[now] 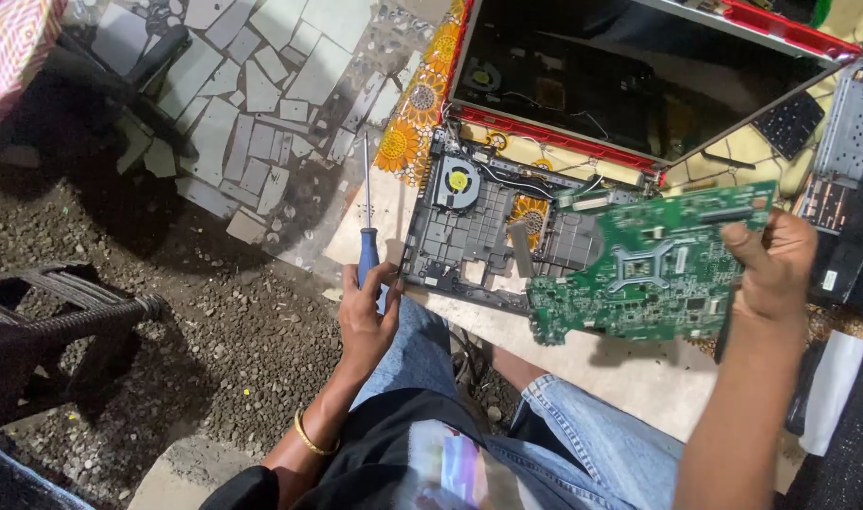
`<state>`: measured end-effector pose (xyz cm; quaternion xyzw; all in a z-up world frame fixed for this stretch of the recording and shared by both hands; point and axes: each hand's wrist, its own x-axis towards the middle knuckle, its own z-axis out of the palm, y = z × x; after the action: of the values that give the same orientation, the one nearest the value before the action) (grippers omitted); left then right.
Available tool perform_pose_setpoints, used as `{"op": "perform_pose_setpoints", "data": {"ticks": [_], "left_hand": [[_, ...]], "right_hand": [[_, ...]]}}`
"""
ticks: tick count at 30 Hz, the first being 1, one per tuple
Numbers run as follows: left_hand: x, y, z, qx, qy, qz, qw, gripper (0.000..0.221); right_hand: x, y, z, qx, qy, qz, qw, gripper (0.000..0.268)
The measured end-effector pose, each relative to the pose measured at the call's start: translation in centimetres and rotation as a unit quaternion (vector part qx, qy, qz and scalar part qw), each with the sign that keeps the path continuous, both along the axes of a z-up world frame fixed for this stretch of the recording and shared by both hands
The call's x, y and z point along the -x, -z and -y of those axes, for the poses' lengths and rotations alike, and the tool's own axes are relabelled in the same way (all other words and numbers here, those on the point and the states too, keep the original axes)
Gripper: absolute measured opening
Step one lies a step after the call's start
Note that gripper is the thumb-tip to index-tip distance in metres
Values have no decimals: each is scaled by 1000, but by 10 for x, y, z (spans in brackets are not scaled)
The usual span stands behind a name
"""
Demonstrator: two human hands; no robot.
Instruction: The person is disassembling a laptop, removing a plastic component, unscrewing several screws from the motherboard using a screwdriver, and then lifting the motherboard out of the laptop chassis.
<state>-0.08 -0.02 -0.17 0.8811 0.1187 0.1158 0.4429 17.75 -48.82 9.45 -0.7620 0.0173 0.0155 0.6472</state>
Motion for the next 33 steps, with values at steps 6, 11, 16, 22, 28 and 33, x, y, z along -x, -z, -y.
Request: {"op": "perform_pose_setpoints", "data": {"ticks": [6,11,16,22,28,33], "left_hand": [[1,4,0,-5,-5,-6,1000,27],[1,4,0,-9,-4,-7,1000,27],[1,8,0,-3,-3,-15,1000,26],[2,10,4,1,-30,9,1000,22],[4,15,1,5,-30,10,999,22],[5,21,0,21,-22,20,999,23]], "right_hand": [[-2,-88,-68,202,-172,35,964,23],[8,-95,-112,319,-208,-3,924,24],[27,-76,-134,439,-218,80,868,12],[63,-23,-144,430,-222,105,869,29],[119,-13,-177,373,-233,71,895,38],[137,-31,-193,378,-259,10,889,42]]}}
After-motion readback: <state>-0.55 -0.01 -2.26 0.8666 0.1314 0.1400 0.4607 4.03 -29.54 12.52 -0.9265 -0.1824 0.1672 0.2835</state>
